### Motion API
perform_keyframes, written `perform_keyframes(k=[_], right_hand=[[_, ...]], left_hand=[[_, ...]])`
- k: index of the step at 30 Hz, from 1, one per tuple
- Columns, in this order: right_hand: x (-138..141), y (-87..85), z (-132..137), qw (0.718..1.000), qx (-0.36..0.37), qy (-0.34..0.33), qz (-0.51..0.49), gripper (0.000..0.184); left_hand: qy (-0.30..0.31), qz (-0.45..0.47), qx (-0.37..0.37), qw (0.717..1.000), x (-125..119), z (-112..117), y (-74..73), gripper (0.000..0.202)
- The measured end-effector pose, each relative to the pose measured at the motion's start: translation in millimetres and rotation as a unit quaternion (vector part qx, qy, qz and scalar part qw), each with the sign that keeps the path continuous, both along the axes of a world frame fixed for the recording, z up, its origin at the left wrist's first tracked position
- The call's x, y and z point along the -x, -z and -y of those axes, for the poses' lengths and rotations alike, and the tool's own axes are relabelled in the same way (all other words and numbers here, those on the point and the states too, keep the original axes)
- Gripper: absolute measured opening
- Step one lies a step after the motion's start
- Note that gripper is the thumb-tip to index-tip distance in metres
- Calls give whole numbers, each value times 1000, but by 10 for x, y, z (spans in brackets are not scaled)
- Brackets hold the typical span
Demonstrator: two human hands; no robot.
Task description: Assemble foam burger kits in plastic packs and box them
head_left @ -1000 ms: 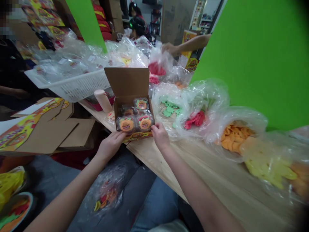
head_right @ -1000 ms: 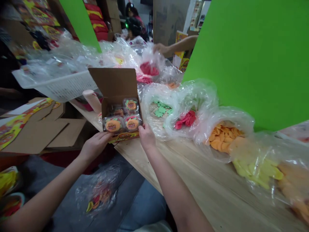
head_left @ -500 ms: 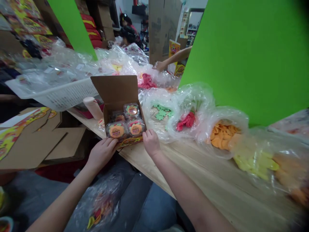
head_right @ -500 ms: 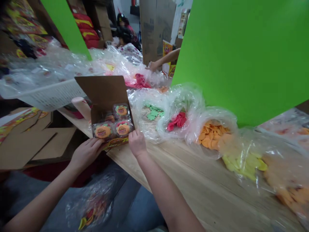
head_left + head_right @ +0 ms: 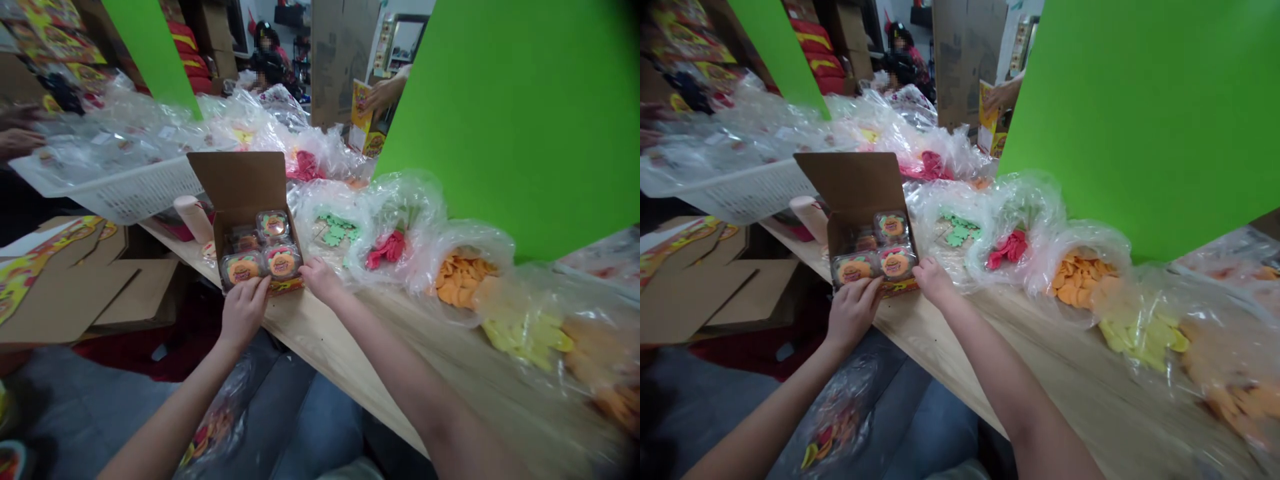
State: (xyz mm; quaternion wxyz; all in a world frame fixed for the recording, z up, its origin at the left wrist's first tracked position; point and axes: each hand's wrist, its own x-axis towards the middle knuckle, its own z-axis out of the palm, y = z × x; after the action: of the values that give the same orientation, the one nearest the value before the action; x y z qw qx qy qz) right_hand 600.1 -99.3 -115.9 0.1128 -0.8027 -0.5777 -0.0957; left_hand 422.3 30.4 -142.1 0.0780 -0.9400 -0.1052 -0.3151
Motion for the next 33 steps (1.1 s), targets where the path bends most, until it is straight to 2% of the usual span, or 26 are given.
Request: perform_keyframes(k=[3, 8, 10, 13, 15, 17, 21, 23, 27, 30, 33], right_hand=[[20, 21, -40, 1000, 0, 17, -10, 16], [148, 95, -109, 996, -54, 68, -23, 20], [201, 111, -113, 996, -51, 72, -15, 20], [256, 114, -87, 998, -10, 60, 13, 19], [271, 121, -47, 998, 4, 60, 31, 16], [273, 147, 3, 997, -1, 68, 44, 12], [252, 248, 72, 995, -18, 86, 46, 21], [244, 287, 71, 996, -10, 85, 30, 24], [243, 287, 38, 996, 5, 85, 16, 21], [242, 241, 26, 997, 10, 77, 19, 19], [231, 193, 40, 996, 16, 89, 12, 18]], left_hand=[[7, -14, 25, 1000, -113, 1, -31, 24], [52, -38, 32, 997, -121, -32, -83, 21], [54, -46, 45, 996, -137, -28, -80, 22], [54, -56, 59, 995, -155, -31, -31, 24], [84, -50, 63, 993, -109, -45, 44, 27], [102, 4, 71, 992, 6, -70, 142, 30], [-7, 148, 129, 980, 321, -190, 259, 35], [-16, 129, 151, 980, 424, -299, 215, 33], [23, 15, 125, 992, 452, -503, -14, 23], [-6, -66, 79, 995, 385, -532, -174, 23], [-29, -90, 47, 994, 311, -485, -264, 24]])
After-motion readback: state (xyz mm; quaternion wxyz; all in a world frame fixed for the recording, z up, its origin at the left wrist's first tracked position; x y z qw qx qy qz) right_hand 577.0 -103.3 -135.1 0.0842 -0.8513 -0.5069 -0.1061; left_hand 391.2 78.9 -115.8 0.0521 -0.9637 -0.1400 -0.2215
